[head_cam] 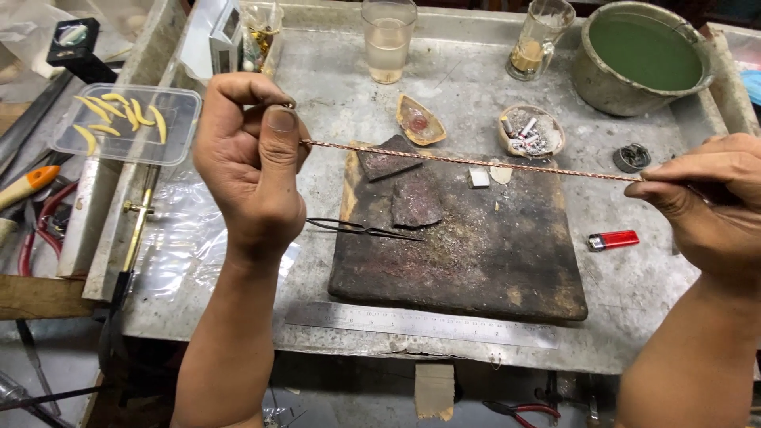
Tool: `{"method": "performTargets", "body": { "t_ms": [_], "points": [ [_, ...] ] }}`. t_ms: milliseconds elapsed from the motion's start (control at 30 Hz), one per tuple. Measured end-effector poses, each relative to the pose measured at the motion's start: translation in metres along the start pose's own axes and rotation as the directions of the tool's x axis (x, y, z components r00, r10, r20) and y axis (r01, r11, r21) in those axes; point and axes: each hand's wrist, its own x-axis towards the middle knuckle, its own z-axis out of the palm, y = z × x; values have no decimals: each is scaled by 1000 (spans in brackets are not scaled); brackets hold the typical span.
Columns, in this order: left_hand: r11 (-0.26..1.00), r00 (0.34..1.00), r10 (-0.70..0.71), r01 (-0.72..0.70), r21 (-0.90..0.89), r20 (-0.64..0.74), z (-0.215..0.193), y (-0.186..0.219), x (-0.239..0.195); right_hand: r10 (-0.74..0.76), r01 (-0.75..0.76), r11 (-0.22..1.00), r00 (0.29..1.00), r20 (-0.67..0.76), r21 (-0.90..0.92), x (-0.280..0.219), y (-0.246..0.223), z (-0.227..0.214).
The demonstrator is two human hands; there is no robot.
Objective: Measuring a metal chain against a ruler and using pliers to cut segments and adjust links at a jewelry workbench.
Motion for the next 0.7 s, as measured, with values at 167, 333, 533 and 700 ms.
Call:
{"method": "performTargets", "body": {
  "t_ms": [167,333,533,700],
  "points": [
    [1000,1000,9,-9,-30,6,1,0,0,23,-22,1000,1000,17,-5,-1,3,0],
    [999,998,49,-48,-20,31,2,0,1,83,-83,997,996,24,7,-14,30,-2],
    [981,986,167,-169,93,25,5,-7,-1,77,-77,997,997,-4,11,-23,41,-3],
    [889,937,340,-347,297,78,2,-7,0,96,-96,995,995,8,32,-26,45,-4]
  ]
}}
